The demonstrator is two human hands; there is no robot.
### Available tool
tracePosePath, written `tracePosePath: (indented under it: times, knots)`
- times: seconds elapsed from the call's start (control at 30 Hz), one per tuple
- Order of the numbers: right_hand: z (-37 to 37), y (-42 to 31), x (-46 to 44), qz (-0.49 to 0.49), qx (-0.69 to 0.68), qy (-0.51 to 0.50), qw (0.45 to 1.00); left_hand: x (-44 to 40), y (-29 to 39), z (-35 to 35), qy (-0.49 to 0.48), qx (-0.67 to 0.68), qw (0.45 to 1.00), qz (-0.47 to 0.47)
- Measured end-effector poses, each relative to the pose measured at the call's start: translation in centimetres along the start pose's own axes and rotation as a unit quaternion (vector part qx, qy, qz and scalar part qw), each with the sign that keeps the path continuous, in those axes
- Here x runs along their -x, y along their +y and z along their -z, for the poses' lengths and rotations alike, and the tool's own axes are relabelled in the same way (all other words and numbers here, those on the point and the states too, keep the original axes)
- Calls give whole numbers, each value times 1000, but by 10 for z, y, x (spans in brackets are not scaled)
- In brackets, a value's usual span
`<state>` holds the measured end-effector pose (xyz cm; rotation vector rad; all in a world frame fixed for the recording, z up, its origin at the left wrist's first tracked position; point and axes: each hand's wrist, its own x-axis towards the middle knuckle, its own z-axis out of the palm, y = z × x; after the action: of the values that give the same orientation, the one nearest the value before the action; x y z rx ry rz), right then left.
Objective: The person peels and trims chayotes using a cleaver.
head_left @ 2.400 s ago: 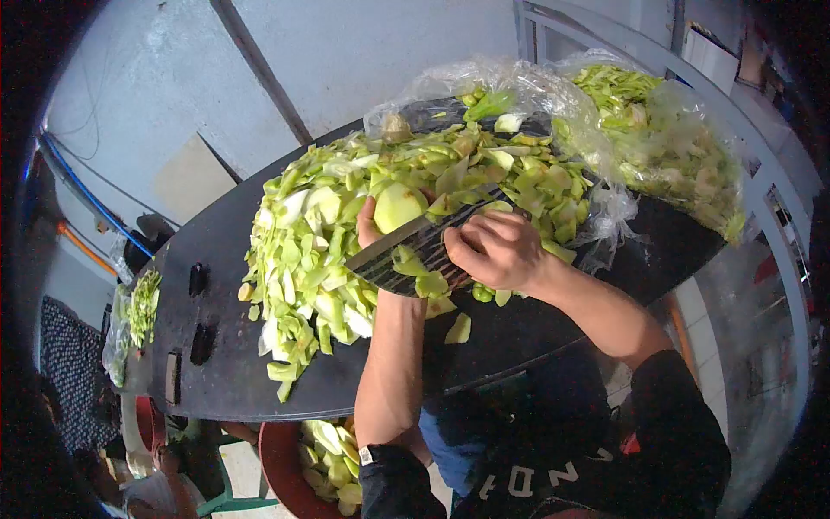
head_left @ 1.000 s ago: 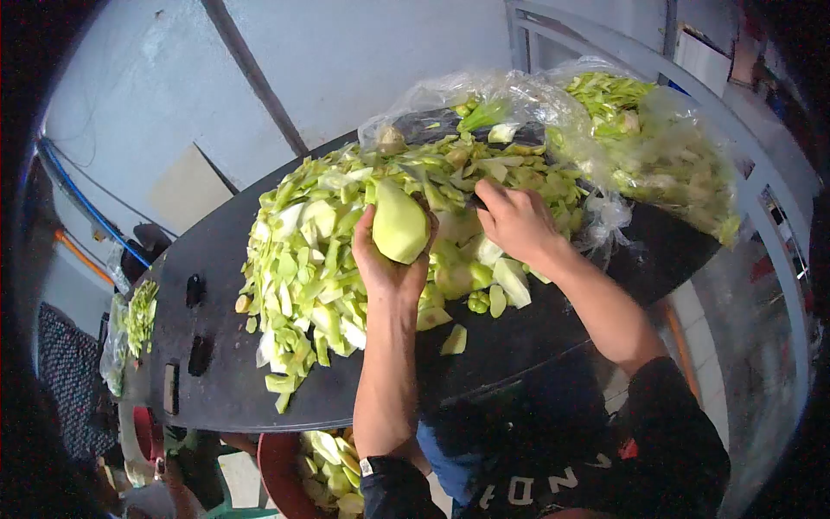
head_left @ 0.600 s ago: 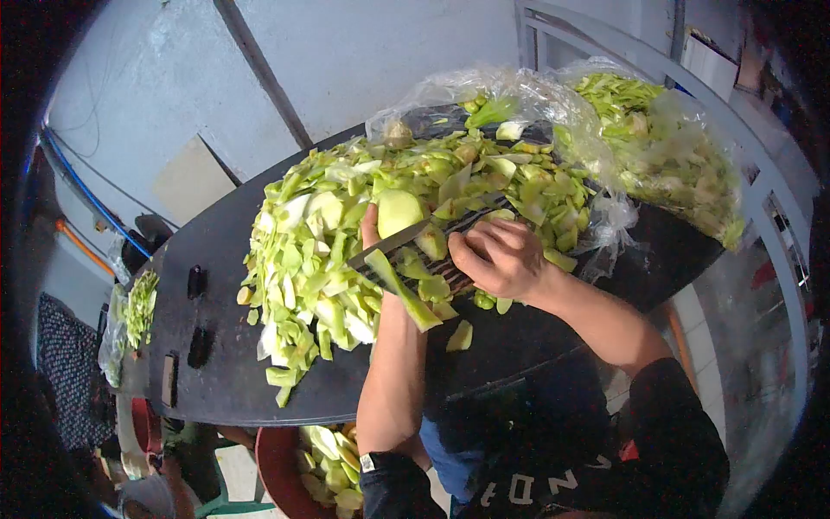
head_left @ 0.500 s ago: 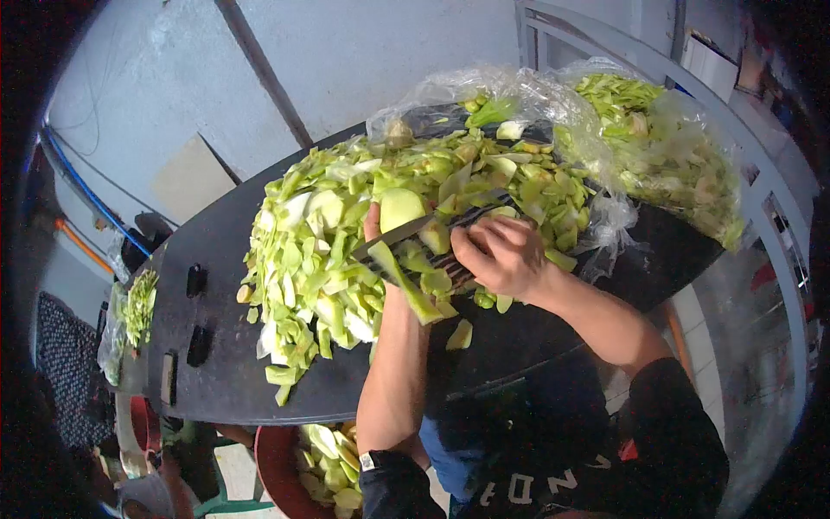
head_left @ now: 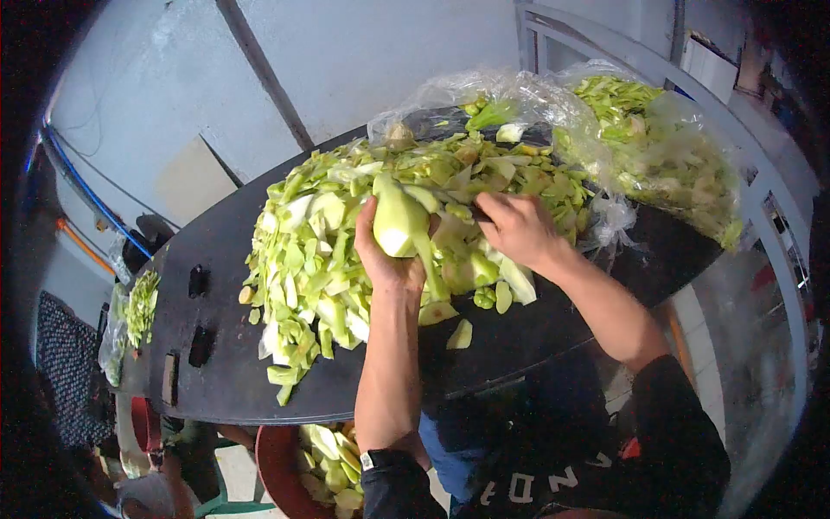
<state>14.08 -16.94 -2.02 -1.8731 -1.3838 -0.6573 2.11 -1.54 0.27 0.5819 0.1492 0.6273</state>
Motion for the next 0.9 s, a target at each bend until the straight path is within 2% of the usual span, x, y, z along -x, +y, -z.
tracePosePath:
  times: [0.03, 0.1, 0.17, 0.23, 0.3, 0.37, 0.5, 0.53, 0.6, 0.67, 0.7, 0.83, 0.9]
  knots:
    - [1, -4, -1, 1, -1, 0, 1000, -1, -1, 1, 1, 0, 1000, -2]
    - [2, -18, -4, 107, -15, 76, 991, -1, -1, 3, -1, 23, 1000, 0]
    - [4, -25, -4, 112, -6, 84, 990, -4, -4, 9, -15, 33, 999, 10]
    - [5, -22, -4, 100, 8, 53, 994, -5, -7, 11, -8, 45, 999, -9]
    - [1, -13, -4, 82, 9, 59, 995, -3, -3, 8, 9, 6, 1000, 17]
    - [-2, -4, -2, -25, 11, 14, 1000, 2, -1, 1, -60, -31, 996, 51]
    - [5, -2, -5, -48, 19, 3, 999, 6, -2, -7, -76, -33, 995, 49]
    - [3, -2, -2, -51, 15, 0, 999, 6, -2, -3, -111, -21, 992, 59]
    - [2, 4, -7, -100, 23, 0, 995, 6, 0, -4, -113, 0, 992, 64]
    - [6, 2, -8, -106, 18, -10, 994, 1, -1, -4, -116, 29, 991, 68]
    - [6, 0, -6, -113, 8, -24, 993, -3, -4, -2, -69, 58, 994, 58]
    - [-6, -7, -3, -48, -13, 14, 999, -1, 1, -1, 52, 83, 994, 55]
    - [2, -21, 0, 76, 34, 45, 995, 2, 1, -6, 61, 84, 994, 43]
